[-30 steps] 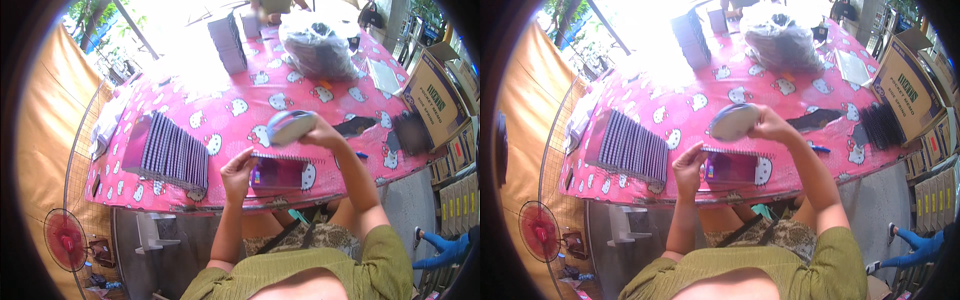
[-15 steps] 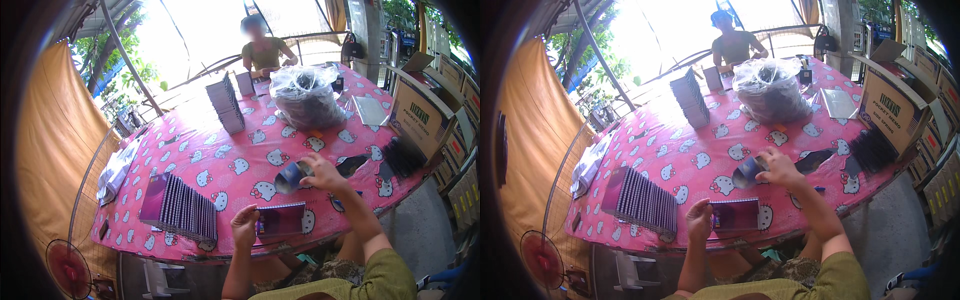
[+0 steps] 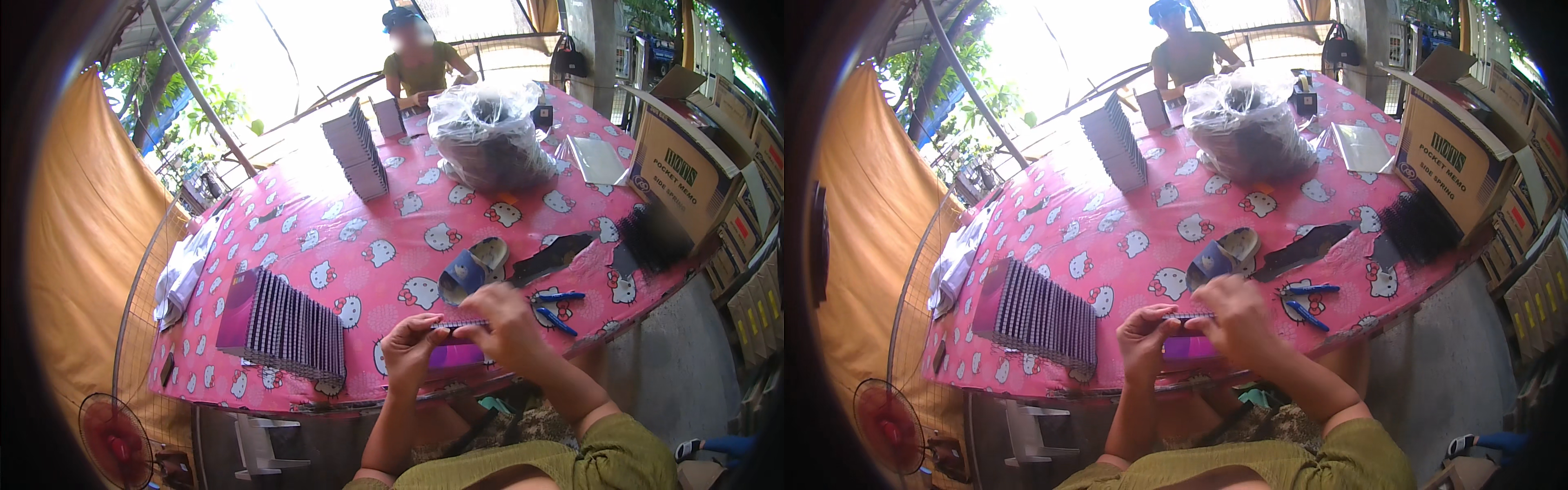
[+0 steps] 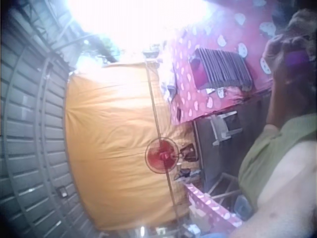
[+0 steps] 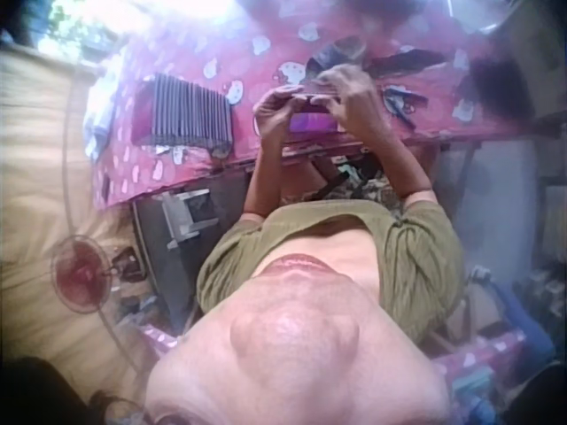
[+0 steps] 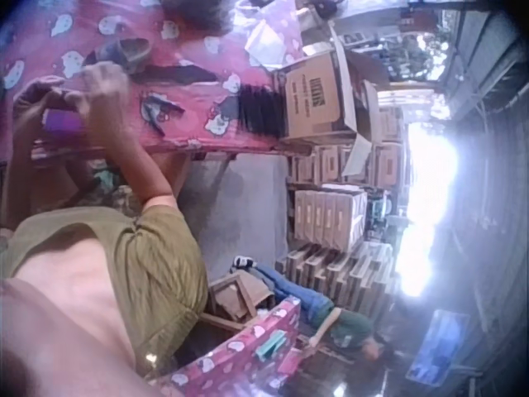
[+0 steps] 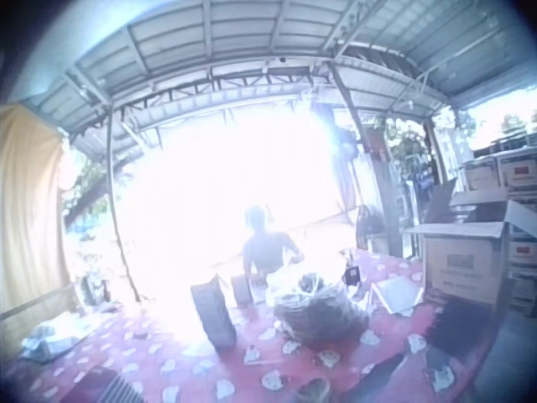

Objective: The person assembles small purple notebooks by aligning covers with the spiral binding and trimming the wire binding using pliers.

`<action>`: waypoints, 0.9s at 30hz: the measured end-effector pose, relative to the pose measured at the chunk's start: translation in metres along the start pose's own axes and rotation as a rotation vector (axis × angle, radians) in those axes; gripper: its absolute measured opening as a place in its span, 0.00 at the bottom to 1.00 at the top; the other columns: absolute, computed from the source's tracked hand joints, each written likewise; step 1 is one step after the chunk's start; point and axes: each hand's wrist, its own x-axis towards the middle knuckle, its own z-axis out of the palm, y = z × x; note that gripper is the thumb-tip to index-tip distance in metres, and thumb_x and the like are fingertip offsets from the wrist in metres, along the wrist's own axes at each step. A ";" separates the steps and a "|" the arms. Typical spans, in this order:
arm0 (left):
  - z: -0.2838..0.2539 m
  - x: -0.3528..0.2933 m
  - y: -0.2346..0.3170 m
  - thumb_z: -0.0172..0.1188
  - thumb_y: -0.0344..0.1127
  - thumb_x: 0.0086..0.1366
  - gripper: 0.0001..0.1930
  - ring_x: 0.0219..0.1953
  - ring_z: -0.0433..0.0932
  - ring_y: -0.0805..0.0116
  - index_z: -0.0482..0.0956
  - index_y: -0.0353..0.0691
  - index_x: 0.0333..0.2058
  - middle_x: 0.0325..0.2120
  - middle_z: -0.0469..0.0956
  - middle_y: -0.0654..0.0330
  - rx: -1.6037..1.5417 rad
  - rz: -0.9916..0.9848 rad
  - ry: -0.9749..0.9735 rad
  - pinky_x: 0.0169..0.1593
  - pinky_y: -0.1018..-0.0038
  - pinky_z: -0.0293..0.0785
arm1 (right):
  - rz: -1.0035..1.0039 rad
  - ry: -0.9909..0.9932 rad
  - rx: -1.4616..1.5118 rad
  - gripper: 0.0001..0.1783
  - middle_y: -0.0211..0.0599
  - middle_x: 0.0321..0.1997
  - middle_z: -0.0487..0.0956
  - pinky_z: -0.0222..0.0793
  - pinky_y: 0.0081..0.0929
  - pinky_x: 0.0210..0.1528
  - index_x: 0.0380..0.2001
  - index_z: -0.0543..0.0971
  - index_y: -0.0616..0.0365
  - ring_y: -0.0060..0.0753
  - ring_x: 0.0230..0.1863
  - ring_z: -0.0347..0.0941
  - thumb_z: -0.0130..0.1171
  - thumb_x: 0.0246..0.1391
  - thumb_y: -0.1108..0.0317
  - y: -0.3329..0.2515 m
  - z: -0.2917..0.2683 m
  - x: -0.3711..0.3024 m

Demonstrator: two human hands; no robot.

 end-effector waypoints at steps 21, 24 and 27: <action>-0.002 -0.015 -0.001 0.69 0.23 0.50 0.10 0.36 0.80 0.68 0.80 0.31 0.32 0.35 0.80 0.53 0.566 0.337 0.284 0.37 0.76 0.78 | 0.596 0.357 -0.059 0.17 0.43 0.35 0.74 0.67 0.35 0.41 0.37 0.75 0.61 0.43 0.38 0.71 0.65 0.46 0.64 0.057 -0.015 -0.089; -0.006 -0.029 0.022 0.68 0.22 0.50 0.09 0.37 0.79 0.65 0.79 0.29 0.31 0.35 0.79 0.50 0.600 0.434 0.391 0.39 0.74 0.78 | 0.553 0.199 -0.066 0.19 0.43 0.34 0.75 0.67 0.37 0.42 0.36 0.76 0.60 0.45 0.39 0.71 0.67 0.43 0.62 0.024 -0.019 -0.093; -0.014 -0.040 0.059 0.65 0.19 0.52 0.08 0.39 0.78 0.61 0.77 0.28 0.33 0.37 0.76 0.47 0.439 0.558 0.485 0.42 0.71 0.78 | 0.471 0.134 -0.121 0.21 0.43 0.36 0.75 0.67 0.38 0.44 0.37 0.76 0.59 0.46 0.41 0.71 0.68 0.42 0.59 0.000 -0.031 -0.071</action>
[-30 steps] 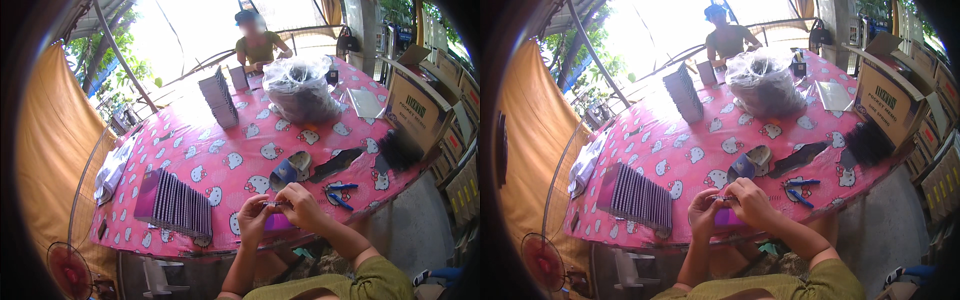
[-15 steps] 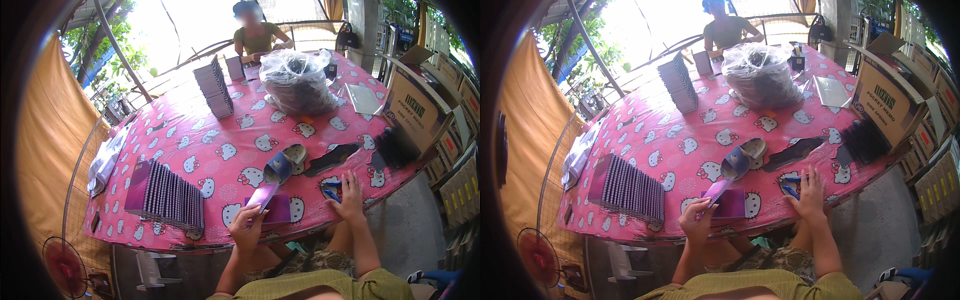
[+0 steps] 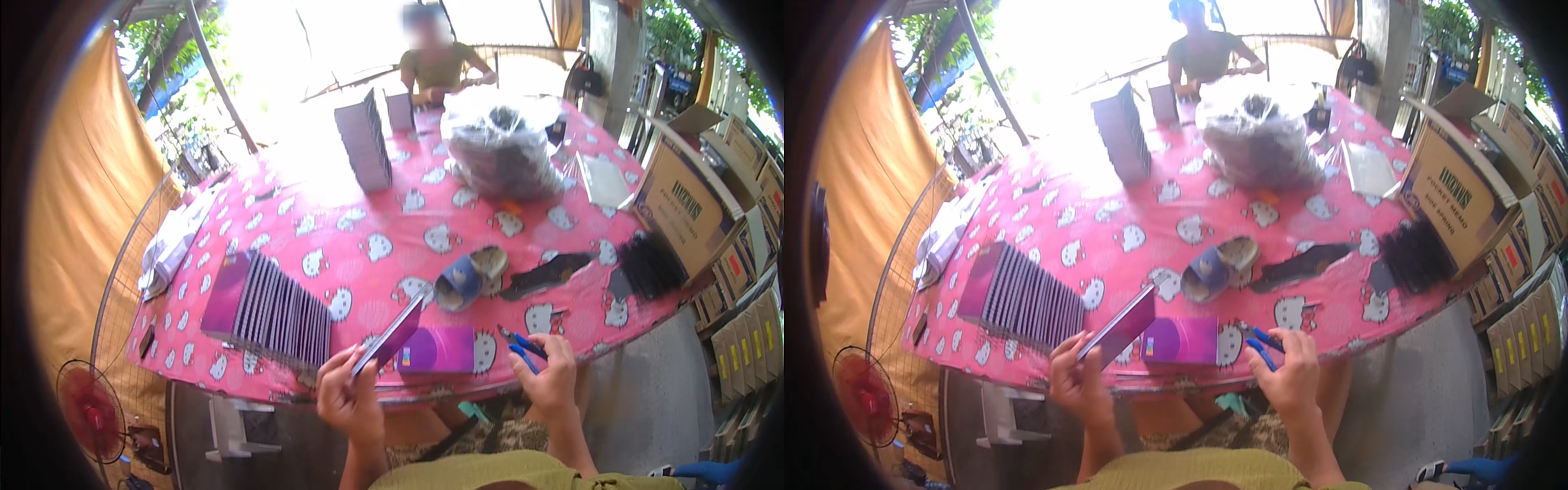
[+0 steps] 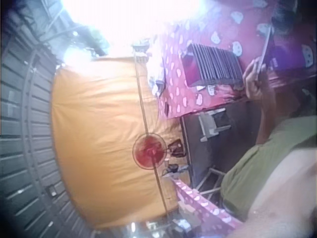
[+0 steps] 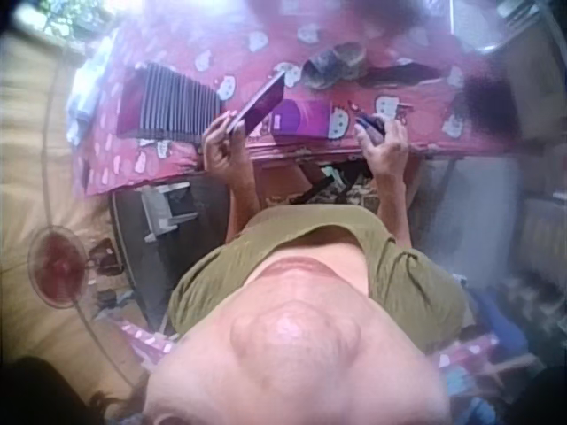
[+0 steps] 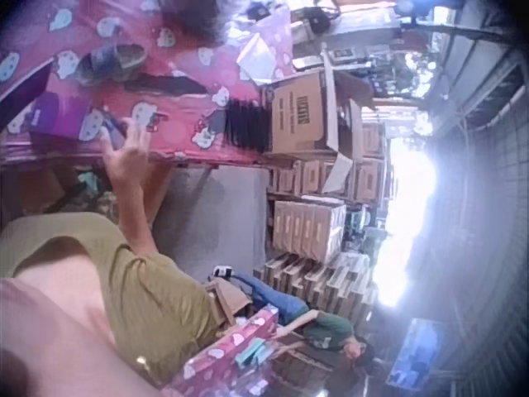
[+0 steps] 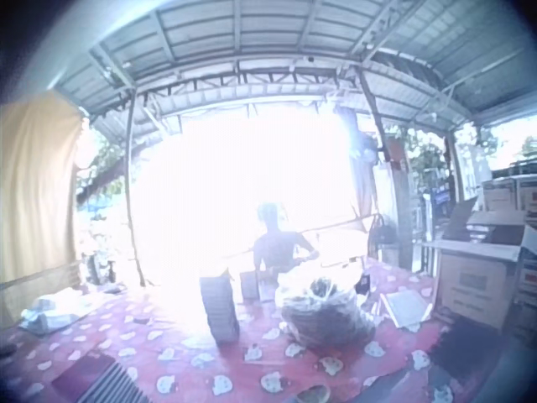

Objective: The person assembles small purple notebooks by aligning covers with the spiral binding and trimming the wire binding using pliers.

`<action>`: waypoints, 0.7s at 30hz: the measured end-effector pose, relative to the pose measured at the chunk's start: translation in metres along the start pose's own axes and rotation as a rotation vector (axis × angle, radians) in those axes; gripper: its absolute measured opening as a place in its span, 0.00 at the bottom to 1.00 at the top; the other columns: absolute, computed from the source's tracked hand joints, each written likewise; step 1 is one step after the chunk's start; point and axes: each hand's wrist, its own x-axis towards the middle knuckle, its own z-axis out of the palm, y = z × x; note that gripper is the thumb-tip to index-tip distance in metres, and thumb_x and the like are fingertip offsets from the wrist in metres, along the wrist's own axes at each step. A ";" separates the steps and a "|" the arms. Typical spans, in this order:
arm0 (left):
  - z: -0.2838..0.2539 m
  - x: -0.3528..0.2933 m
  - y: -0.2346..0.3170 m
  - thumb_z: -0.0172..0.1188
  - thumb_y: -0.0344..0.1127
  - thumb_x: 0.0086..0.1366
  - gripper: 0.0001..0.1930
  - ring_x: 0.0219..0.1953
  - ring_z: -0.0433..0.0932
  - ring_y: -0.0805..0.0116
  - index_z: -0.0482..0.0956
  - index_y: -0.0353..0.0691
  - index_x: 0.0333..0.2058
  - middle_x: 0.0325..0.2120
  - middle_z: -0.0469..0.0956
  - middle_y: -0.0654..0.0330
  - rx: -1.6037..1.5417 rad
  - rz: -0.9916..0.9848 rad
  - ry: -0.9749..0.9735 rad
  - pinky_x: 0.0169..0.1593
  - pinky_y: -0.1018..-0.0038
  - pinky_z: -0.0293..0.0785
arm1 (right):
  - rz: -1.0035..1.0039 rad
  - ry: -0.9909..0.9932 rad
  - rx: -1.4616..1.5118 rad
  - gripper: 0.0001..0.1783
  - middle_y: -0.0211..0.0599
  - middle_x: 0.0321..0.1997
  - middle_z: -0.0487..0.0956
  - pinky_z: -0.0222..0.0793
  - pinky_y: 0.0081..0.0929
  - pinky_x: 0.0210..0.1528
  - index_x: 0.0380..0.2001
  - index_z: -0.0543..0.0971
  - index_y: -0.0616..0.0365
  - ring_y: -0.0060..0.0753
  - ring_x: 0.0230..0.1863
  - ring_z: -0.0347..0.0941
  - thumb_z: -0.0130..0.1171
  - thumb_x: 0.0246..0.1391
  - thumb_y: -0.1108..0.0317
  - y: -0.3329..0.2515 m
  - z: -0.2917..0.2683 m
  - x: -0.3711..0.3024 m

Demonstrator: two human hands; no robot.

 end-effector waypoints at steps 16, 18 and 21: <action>-0.015 0.008 0.020 0.61 0.17 0.55 0.09 0.41 0.76 0.67 0.75 0.28 0.36 0.40 0.76 0.49 0.160 -0.022 -0.051 0.46 0.76 0.75 | -0.140 -0.156 0.139 0.21 0.45 0.40 0.74 0.63 0.40 0.47 0.41 0.75 0.61 0.48 0.44 0.68 0.65 0.46 0.60 -0.041 -0.017 0.020; -0.018 0.009 0.024 0.62 0.17 0.55 0.09 0.41 0.77 0.67 0.76 0.28 0.36 0.40 0.76 0.49 0.229 -0.036 -0.059 0.46 0.76 0.75 | -0.150 -0.173 0.154 0.21 0.45 0.40 0.75 0.64 0.40 0.48 0.41 0.75 0.61 0.48 0.44 0.68 0.66 0.46 0.61 -0.039 -0.013 0.019; -0.009 0.012 0.014 0.62 0.18 0.54 0.09 0.41 0.77 0.65 0.77 0.28 0.35 0.39 0.77 0.49 0.264 0.078 -0.068 0.45 0.75 0.76 | -0.227 -0.193 0.241 0.22 0.45 0.42 0.75 0.64 0.39 0.50 0.43 0.75 0.60 0.48 0.46 0.68 0.66 0.45 0.63 -0.044 -0.007 0.022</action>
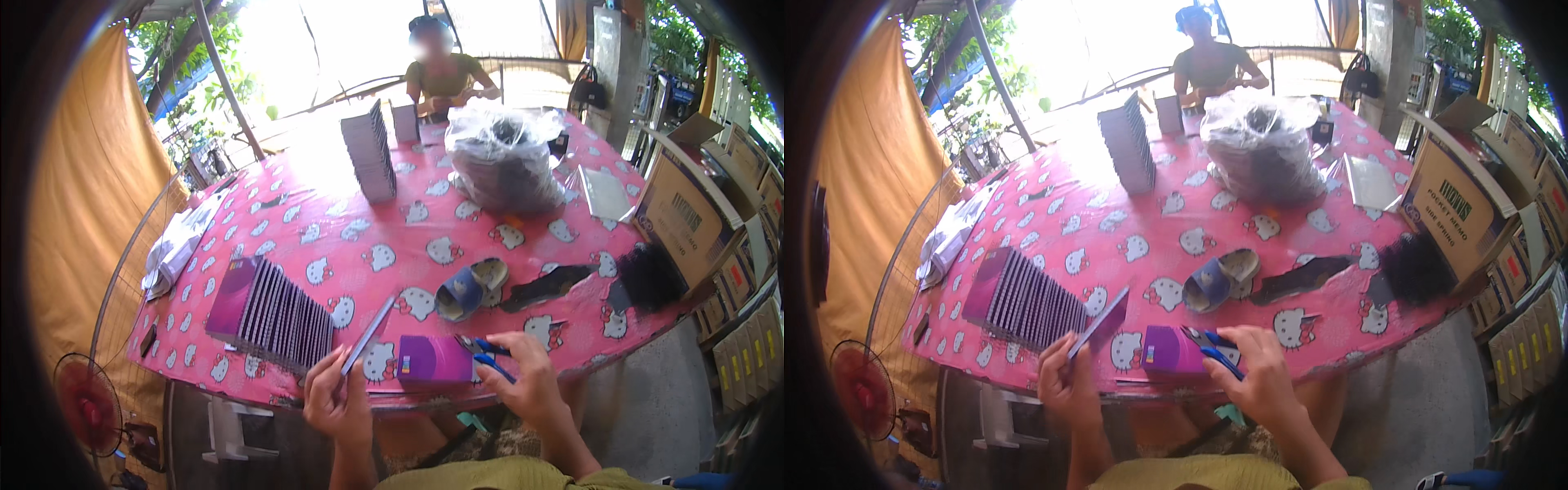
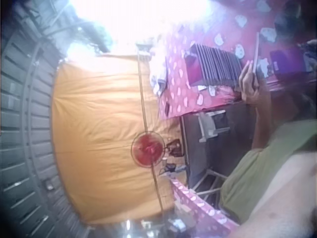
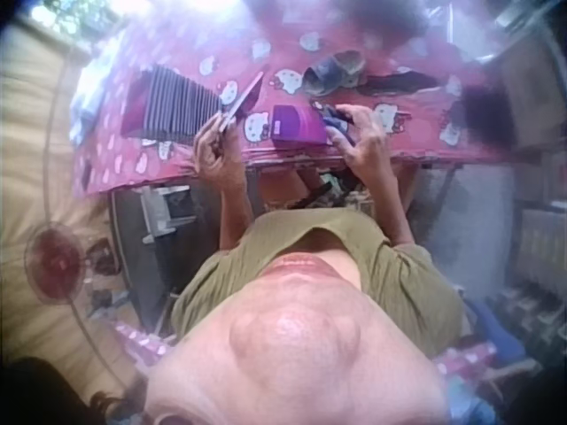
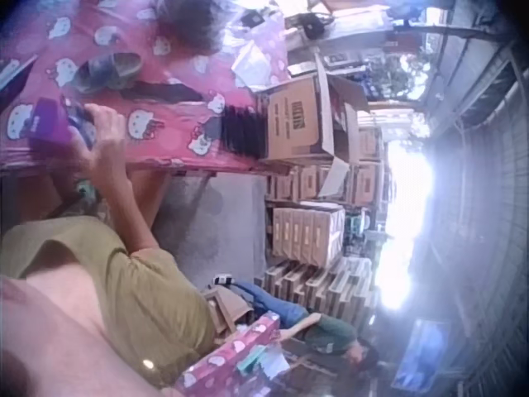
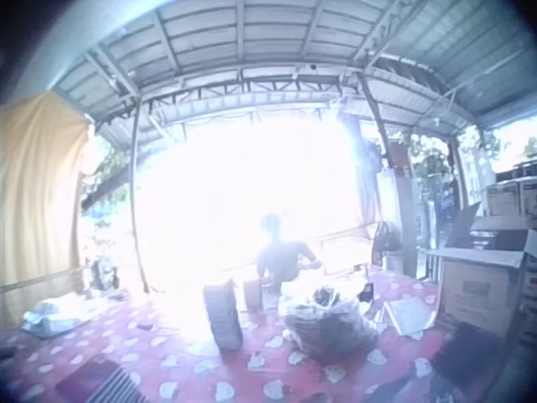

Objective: The person assembles small purple notebooks by aligning covers with the spiral binding and trimming the wire binding using pliers.

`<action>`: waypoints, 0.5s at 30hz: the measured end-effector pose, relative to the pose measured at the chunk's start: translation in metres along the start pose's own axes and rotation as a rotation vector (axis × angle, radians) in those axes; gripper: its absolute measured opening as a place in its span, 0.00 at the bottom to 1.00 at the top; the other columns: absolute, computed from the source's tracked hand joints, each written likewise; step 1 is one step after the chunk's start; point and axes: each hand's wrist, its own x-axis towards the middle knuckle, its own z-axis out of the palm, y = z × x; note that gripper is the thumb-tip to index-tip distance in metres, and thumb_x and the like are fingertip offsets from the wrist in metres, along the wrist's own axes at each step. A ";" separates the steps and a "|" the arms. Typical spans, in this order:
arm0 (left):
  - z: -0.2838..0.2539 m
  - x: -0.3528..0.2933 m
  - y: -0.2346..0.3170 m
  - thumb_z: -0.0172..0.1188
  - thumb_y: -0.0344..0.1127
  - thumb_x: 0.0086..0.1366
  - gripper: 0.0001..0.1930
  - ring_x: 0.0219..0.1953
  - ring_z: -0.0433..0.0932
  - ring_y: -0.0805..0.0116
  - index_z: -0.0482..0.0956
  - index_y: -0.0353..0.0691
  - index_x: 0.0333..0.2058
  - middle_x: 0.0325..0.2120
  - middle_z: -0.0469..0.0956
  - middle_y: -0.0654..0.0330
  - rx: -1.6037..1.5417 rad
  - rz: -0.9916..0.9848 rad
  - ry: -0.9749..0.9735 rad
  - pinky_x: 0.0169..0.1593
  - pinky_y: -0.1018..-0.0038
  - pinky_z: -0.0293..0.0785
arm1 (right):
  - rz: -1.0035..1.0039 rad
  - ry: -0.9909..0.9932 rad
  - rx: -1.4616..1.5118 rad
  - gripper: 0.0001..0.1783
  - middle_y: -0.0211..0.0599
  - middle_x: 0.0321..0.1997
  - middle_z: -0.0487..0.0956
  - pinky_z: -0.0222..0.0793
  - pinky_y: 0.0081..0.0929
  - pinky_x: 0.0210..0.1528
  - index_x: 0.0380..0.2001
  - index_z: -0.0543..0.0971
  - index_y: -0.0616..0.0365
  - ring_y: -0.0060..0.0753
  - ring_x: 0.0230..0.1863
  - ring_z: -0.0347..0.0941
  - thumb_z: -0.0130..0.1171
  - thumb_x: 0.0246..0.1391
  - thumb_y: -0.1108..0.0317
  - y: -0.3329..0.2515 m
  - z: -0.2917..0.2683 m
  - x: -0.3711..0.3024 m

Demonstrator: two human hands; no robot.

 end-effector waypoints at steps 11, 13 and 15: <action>0.046 0.014 -0.007 0.65 0.16 0.48 0.15 0.38 0.81 0.62 0.80 0.31 0.37 0.36 0.80 0.50 -0.159 0.253 -0.071 0.42 0.74 0.78 | -0.370 0.024 0.058 0.24 0.42 0.43 0.77 0.68 0.34 0.48 0.42 0.78 0.60 0.41 0.45 0.72 0.71 0.39 0.65 -0.030 0.014 0.042; 0.044 0.012 -0.008 0.64 0.15 0.46 0.17 0.38 0.81 0.62 0.81 0.32 0.37 0.37 0.81 0.50 -0.140 0.244 -0.079 0.41 0.74 0.78 | -0.382 0.005 0.022 0.25 0.42 0.42 0.76 0.68 0.35 0.48 0.42 0.78 0.60 0.42 0.45 0.72 0.71 0.39 0.63 -0.035 0.017 0.040; 0.044 0.012 -0.008 0.64 0.15 0.46 0.16 0.37 0.81 0.62 0.81 0.32 0.37 0.37 0.81 0.50 -0.125 0.242 -0.079 0.41 0.74 0.78 | -0.373 0.002 0.006 0.25 0.42 0.42 0.75 0.66 0.38 0.48 0.43 0.77 0.60 0.45 0.46 0.69 0.70 0.40 0.62 -0.036 0.019 0.037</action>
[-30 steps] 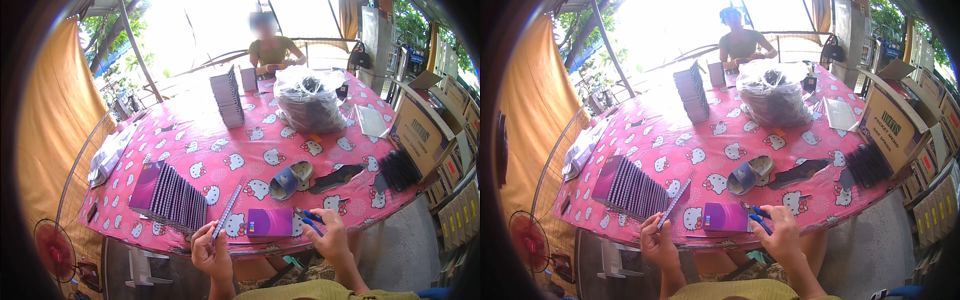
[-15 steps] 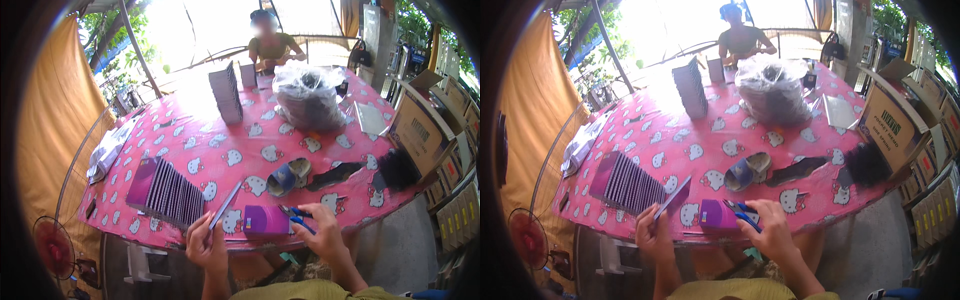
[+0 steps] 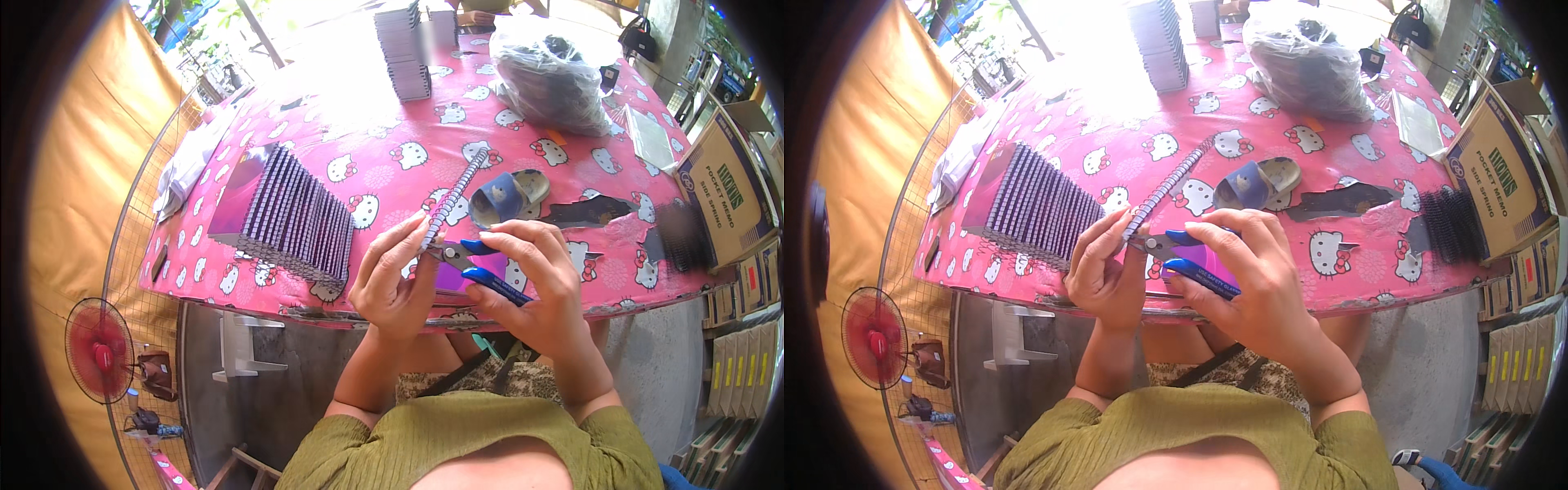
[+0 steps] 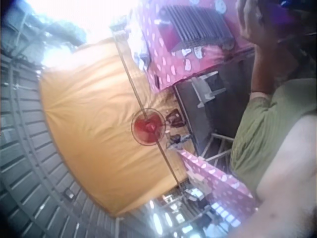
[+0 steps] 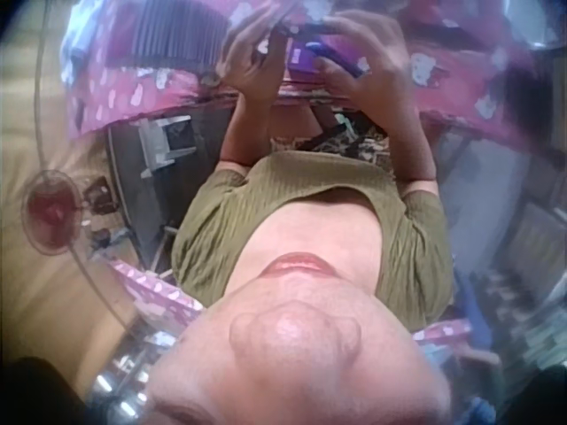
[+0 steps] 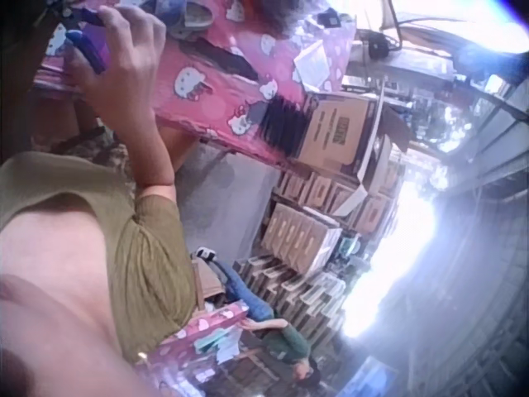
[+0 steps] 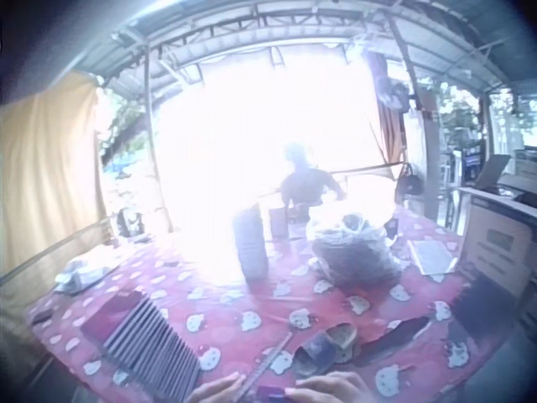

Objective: The person assembles small purple notebooks by aligning covers with the spiral binding and trimming the wire binding using pliers.

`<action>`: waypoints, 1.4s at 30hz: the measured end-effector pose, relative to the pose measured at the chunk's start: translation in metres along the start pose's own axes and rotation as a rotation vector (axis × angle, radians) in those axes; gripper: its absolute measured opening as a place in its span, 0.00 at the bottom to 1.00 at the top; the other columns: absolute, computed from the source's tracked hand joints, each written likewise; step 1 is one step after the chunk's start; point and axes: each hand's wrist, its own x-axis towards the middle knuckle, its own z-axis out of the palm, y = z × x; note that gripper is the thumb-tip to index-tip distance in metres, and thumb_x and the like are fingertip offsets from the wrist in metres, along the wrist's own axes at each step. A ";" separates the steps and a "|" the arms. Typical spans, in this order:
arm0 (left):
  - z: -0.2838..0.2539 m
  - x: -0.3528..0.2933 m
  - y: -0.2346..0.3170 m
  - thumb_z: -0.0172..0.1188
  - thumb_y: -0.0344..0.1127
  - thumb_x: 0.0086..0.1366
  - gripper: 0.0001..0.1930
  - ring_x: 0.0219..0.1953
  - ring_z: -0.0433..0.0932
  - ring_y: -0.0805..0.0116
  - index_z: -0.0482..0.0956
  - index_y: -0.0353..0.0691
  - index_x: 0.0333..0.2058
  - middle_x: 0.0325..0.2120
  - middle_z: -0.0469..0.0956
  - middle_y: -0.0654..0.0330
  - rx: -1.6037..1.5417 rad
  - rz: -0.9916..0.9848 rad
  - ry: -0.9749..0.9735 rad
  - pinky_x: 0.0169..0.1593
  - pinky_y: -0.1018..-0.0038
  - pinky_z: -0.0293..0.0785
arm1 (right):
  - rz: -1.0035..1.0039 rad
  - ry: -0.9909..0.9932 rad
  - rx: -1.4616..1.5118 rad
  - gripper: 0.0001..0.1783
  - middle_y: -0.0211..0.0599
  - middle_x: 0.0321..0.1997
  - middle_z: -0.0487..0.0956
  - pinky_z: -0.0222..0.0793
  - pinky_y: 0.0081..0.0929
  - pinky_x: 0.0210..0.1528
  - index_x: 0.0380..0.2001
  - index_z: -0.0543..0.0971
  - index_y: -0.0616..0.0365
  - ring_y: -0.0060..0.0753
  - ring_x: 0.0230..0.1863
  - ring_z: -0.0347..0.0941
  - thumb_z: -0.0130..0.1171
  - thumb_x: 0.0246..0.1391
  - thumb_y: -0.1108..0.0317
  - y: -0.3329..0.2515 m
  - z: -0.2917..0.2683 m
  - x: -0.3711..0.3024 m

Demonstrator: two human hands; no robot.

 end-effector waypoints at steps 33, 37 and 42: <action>-0.174 0.091 -0.137 0.56 0.27 0.60 0.04 0.36 0.72 0.74 0.72 0.36 0.34 0.32 0.75 0.60 0.075 -0.409 0.536 0.42 0.78 0.69 | 0.425 0.080 -0.781 0.30 0.52 0.55 0.69 0.59 0.48 0.58 0.47 0.73 0.62 0.53 0.57 0.64 0.63 0.48 0.50 0.243 -0.098 -0.073; -0.173 0.091 -0.101 0.52 0.24 0.61 0.10 0.44 0.76 0.63 0.68 0.31 0.41 0.42 0.76 0.48 0.279 -0.316 0.468 0.50 0.70 0.71 | 1.045 0.091 -1.257 0.31 0.53 0.48 0.72 0.68 0.46 0.50 0.44 0.72 0.58 0.59 0.50 0.68 0.65 0.44 0.47 0.296 -0.166 -0.075; -0.113 0.069 -0.034 0.51 0.23 0.60 0.13 0.49 0.73 0.59 0.70 0.26 0.45 0.45 0.75 0.46 -0.060 0.009 0.226 0.55 0.67 0.69 | 0.933 -0.112 -1.158 0.17 0.53 0.44 0.74 0.67 0.49 0.46 0.37 0.75 0.60 0.57 0.47 0.71 0.57 0.53 0.57 0.365 -0.206 -0.116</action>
